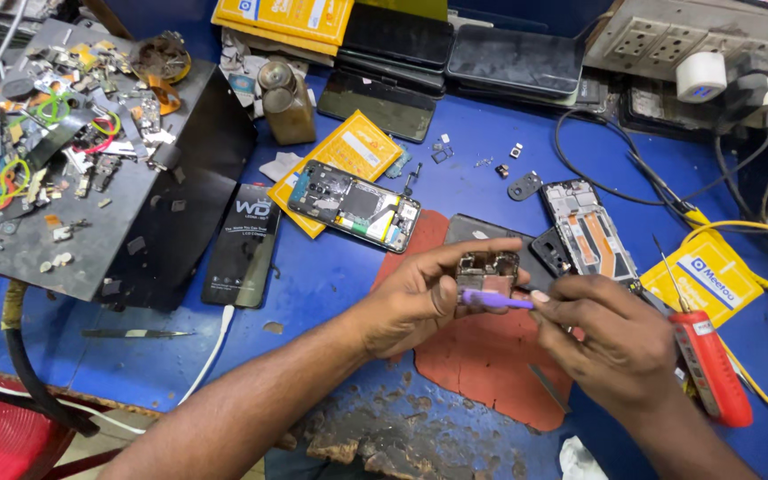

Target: The person cleans a disassembled phone motherboard with a toothbrush, brushes the phone frame, handles and presses a battery, then seats the board into the phone housing and works on it with tweezers at a repair workbench.

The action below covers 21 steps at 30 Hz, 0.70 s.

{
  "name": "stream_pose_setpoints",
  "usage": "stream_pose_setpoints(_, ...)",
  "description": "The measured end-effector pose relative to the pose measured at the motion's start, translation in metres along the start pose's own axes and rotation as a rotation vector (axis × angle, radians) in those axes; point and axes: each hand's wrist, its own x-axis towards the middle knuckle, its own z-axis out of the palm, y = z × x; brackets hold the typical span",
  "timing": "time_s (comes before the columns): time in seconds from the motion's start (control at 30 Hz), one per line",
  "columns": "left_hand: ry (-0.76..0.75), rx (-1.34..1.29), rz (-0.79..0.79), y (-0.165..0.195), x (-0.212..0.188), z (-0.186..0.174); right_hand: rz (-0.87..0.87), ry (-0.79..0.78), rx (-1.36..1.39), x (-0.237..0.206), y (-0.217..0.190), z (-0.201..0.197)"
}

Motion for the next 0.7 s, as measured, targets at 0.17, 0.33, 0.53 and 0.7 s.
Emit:
stream_pose_setpoints(0.17, -0.014, -0.002, -0.001, -0.003, 0.003, -0.001, -0.004, -0.044, 0.05, 0.0, 0.001, -0.001)
stream_pose_setpoints(0.33, 0.007, -0.008, -0.014, -0.006, 0.003, -0.002, 0.007, -0.045, 0.052, -0.003, 0.004, -0.001)
stream_pose_setpoints(0.53, 0.067, 0.031, 0.0, -0.003, 0.003, -0.006, 0.036, -0.06, 0.023, -0.005, 0.011, -0.001)
stream_pose_setpoints(0.7, 0.051, -0.015, -0.063, -0.004, 0.004, -0.005, 0.024, -0.094, 0.096, -0.002, 0.011, -0.001)
